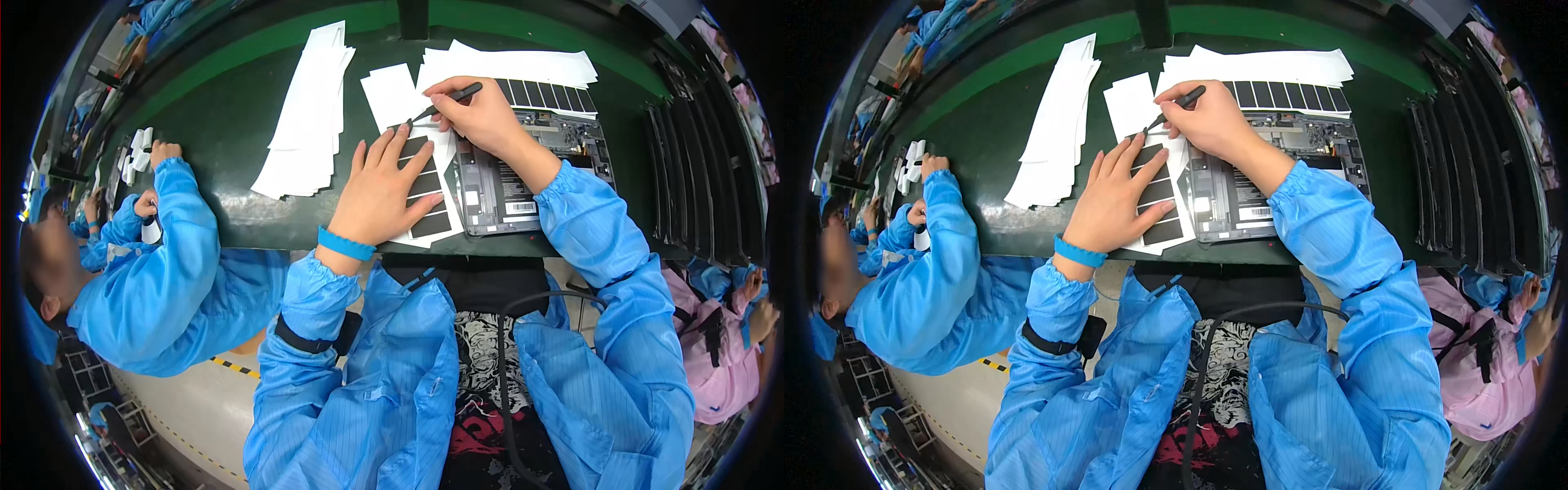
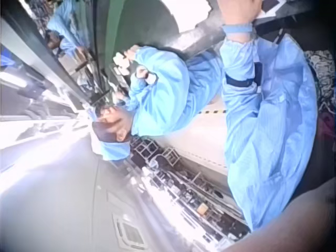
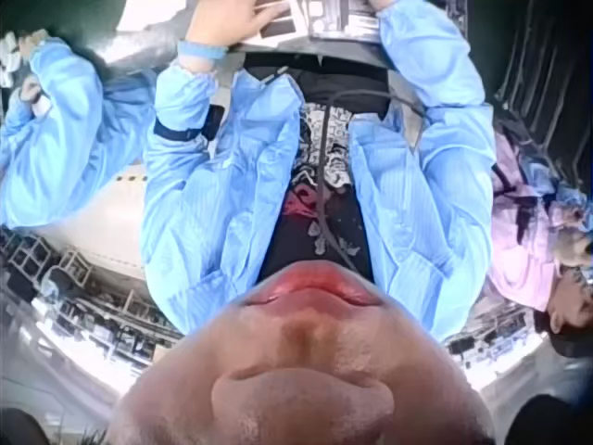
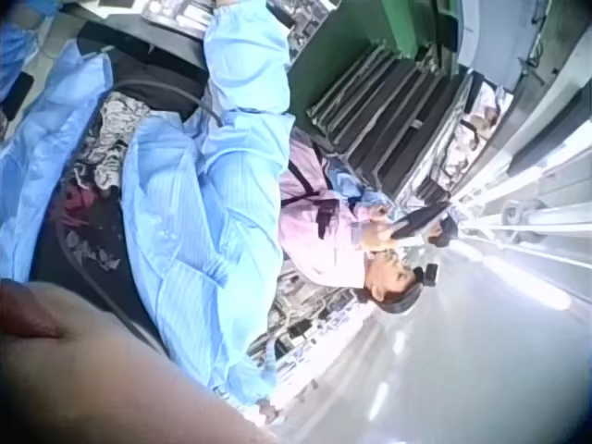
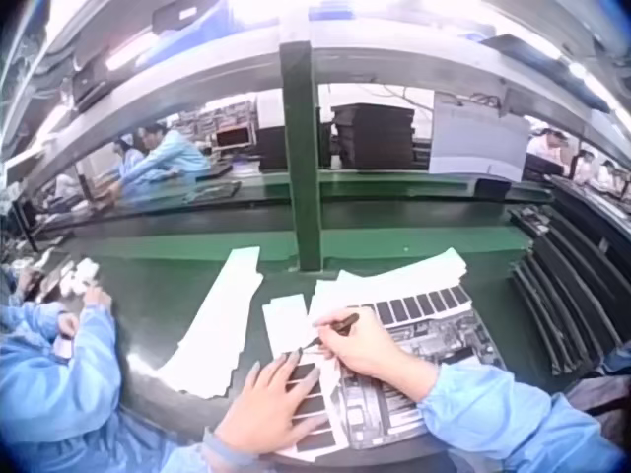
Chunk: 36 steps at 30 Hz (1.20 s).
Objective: Assembling electronic components, applying adhesive labels, and handling tablets on a factory assembly line.
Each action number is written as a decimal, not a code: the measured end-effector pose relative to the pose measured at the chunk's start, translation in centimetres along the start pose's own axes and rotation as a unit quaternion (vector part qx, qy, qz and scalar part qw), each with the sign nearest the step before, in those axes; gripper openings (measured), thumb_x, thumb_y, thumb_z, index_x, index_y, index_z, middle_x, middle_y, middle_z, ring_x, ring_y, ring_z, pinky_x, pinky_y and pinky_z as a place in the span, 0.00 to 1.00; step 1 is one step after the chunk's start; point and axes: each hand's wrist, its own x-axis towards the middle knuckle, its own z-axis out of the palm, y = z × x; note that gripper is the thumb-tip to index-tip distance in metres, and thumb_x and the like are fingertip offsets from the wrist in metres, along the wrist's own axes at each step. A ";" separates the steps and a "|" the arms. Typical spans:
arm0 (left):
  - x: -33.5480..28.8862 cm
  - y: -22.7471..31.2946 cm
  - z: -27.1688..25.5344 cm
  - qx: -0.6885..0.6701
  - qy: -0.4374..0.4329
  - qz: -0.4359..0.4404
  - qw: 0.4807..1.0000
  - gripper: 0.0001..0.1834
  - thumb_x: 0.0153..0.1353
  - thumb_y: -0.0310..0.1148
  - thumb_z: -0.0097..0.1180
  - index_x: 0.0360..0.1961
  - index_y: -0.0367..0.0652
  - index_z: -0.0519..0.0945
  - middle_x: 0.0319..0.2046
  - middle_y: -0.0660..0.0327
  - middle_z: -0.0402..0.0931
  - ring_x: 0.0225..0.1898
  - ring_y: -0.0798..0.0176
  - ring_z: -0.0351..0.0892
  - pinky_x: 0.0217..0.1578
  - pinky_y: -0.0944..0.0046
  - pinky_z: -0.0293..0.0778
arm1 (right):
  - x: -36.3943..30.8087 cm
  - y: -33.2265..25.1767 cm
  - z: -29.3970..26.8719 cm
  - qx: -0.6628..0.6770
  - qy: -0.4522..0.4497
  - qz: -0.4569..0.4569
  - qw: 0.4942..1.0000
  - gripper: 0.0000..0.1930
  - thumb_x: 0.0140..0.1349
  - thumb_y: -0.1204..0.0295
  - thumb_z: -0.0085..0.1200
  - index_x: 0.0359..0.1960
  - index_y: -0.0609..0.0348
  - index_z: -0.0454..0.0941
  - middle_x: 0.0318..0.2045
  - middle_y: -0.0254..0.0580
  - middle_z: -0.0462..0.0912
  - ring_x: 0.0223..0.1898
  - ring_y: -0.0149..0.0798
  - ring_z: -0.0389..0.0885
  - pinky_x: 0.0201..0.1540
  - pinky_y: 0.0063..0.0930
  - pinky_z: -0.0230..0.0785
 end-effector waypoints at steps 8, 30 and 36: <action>0.1 0.0 0.2 0.011 0.002 0.007 1.000 0.34 0.56 0.53 0.58 0.61 0.48 0.71 0.63 0.42 0.60 0.66 0.41 0.57 0.61 0.34 0.55 | -1.4 -1.2 0.4 0.023 0.005 -0.011 1.000 0.11 0.64 0.72 0.54 0.44 0.65 0.80 0.22 0.37 0.81 0.21 0.23 0.76 0.24 0.16 0.67; 10.9 0.3 0.2 -0.243 -0.004 -0.086 0.966 0.15 0.62 0.36 0.56 0.43 0.36 0.80 0.39 0.52 0.80 0.40 0.56 0.79 0.43 0.60 0.74 | -6.5 1.0 -11.8 0.206 0.077 0.137 0.966 0.12 0.64 0.72 0.56 0.43 0.70 0.77 0.35 0.52 0.83 0.39 0.41 0.86 0.41 0.21 0.81; 11.4 0.7 1.9 -0.257 -0.016 -0.103 0.961 0.15 0.60 0.37 0.58 0.41 0.35 0.81 0.33 0.53 0.81 0.33 0.61 0.78 0.38 0.63 0.74 | -6.5 1.2 -11.8 0.187 0.073 0.135 0.970 0.11 0.64 0.72 0.55 0.42 0.70 0.77 0.36 0.52 0.83 0.39 0.40 0.86 0.43 0.21 0.81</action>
